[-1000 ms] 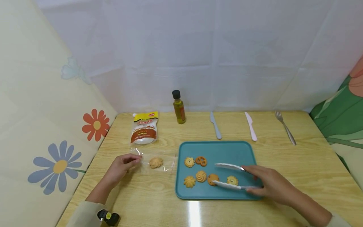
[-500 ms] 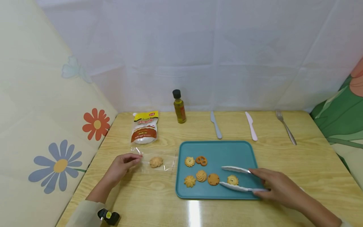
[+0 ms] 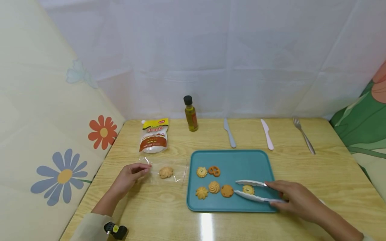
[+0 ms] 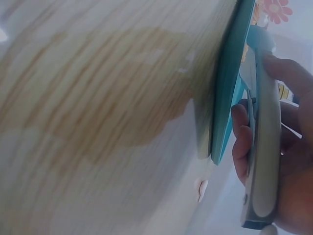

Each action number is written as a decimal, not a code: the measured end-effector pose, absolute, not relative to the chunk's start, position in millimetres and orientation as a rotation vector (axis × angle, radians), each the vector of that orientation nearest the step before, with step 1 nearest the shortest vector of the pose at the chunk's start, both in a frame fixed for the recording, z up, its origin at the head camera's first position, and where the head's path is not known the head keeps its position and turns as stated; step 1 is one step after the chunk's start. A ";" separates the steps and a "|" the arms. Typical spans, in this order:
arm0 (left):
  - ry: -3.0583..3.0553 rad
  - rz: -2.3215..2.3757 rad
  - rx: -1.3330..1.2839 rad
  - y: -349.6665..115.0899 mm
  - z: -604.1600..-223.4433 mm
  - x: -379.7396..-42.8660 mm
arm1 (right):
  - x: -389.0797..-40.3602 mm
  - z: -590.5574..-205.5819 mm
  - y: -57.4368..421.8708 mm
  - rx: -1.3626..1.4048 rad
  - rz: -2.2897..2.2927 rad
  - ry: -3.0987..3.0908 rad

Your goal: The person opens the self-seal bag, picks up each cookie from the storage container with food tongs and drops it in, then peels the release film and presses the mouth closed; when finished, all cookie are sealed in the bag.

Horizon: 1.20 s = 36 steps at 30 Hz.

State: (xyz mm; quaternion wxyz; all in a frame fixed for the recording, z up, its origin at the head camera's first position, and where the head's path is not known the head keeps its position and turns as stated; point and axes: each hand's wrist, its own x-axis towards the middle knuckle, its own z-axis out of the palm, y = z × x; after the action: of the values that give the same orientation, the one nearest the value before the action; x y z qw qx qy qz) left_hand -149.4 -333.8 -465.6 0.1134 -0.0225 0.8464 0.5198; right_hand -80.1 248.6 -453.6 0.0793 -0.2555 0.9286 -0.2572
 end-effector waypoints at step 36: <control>2.483 1.538 -0.062 -333.4 -465.4 -148.4 | -105.9 -443.6 233.2 -0.855 -0.803 2.756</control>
State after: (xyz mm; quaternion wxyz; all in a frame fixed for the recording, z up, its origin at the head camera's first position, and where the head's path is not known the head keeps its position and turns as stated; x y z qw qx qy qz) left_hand -148.4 -333.4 -465.4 0.1097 -0.0210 0.8448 0.5233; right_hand -105.9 233.2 -443.6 0.0733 -0.2846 0.9176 -0.2675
